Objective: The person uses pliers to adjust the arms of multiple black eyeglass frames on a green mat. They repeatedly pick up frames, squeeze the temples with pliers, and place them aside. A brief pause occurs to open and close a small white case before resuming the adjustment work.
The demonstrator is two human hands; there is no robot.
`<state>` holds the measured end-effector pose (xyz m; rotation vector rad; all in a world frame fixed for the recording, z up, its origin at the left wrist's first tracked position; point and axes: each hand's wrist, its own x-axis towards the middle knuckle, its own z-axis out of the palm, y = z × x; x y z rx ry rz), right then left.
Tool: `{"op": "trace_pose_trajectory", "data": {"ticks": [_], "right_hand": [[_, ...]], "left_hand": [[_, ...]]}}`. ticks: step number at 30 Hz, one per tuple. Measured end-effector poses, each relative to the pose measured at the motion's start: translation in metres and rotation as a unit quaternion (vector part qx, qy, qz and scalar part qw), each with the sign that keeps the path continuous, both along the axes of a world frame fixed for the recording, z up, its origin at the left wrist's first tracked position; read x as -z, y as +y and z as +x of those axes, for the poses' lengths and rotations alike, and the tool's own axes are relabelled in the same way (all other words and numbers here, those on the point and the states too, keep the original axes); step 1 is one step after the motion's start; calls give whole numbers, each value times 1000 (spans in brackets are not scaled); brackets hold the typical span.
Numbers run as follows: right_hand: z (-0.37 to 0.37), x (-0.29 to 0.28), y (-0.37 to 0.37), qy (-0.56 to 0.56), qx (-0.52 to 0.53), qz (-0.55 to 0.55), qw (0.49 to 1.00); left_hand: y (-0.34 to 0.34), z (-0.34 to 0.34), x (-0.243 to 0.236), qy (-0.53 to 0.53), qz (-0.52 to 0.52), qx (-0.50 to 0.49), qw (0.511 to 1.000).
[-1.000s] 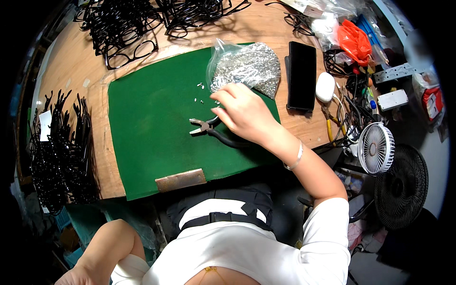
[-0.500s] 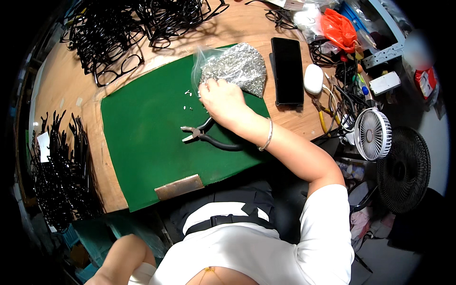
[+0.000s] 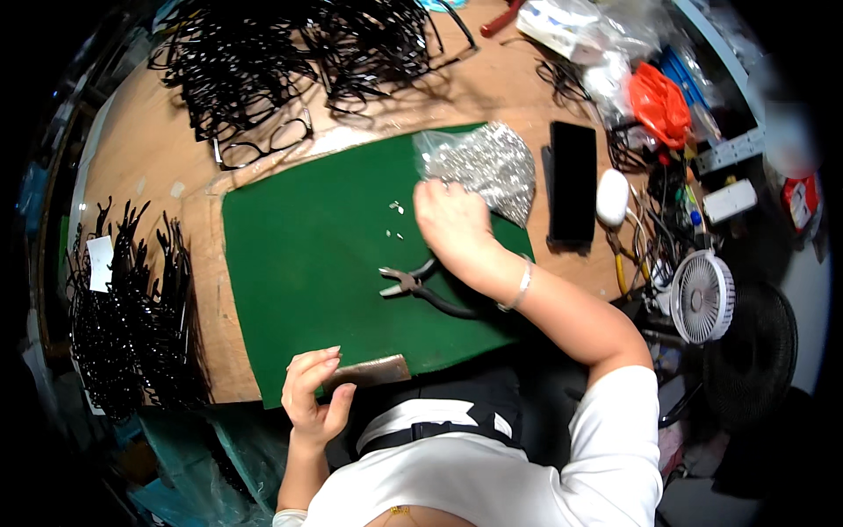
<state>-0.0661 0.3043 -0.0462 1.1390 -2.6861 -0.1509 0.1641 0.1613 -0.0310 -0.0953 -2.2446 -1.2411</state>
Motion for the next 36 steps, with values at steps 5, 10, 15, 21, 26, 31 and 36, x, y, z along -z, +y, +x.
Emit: {"op": "trace_pose_trajectory", "data": {"ticks": [5,10,15,21,26,31,36], "right_hand": [[-5,-1,12,-65,-6,-15,998],[7,-1,6,-177,8,-35,984],[23,-3,0,-212,-51,-97,971],[26,-41,29,-263,-77,-255,927],[38,-27,30,-309,-107,-280,903],[48,-12,43,-241,-104,-270,927],[51,-15,66,-251,-174,-145,941]], "left_hand": [[-68,-43,-8,-150,-3,-33,988],[-159,-164,-14,-49,-287,-272,917],[-160,-203,16,-192,-393,-191,879],[-117,-142,-10,-164,-6,-36,986],[-74,-78,-44,-193,306,-45,931],[-34,-23,-52,-131,423,-18,896],[-2,-12,-36,-133,409,-74,900]]}}
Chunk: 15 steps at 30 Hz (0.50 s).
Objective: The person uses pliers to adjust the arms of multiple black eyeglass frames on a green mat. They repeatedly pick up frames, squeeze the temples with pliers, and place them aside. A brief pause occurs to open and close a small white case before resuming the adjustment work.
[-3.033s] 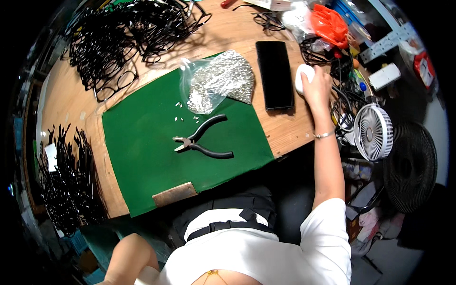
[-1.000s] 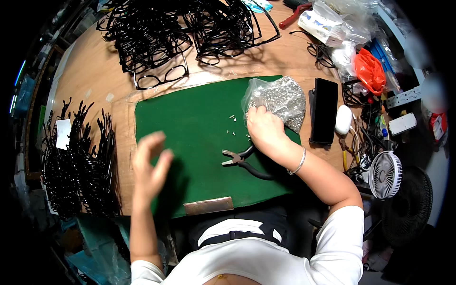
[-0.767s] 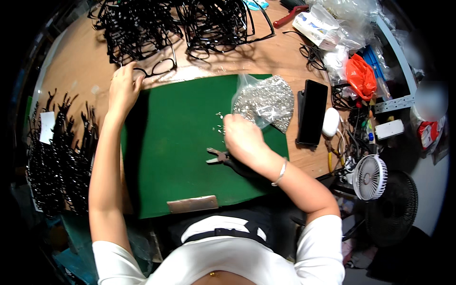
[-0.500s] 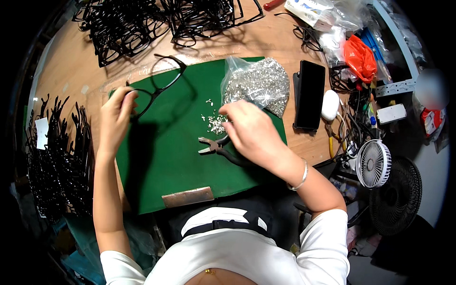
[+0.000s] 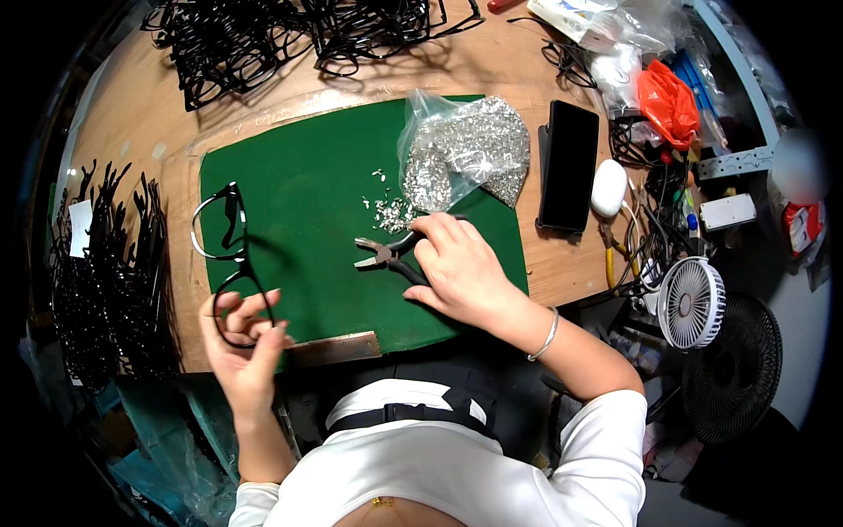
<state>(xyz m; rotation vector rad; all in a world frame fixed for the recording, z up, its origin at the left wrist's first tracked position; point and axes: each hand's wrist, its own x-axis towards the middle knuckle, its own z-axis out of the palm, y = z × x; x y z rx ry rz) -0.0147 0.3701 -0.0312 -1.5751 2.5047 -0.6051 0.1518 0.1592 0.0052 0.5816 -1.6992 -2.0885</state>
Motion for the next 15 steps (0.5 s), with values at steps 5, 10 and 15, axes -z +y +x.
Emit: {"op": "trace_pose_trajectory", "data": {"ticks": [5,10,15], "right_hand": [[4,11,-15,60,-2,13,998],[4,-4,-17,-14,15,-70,997],[12,-14,-12,-264,142,-235,924]], "left_hand": [[18,2,7,-13,2,10,1000],[13,14,-6,25,-1,-22,999],[12,13,-7,89,33,-26,995]]}}
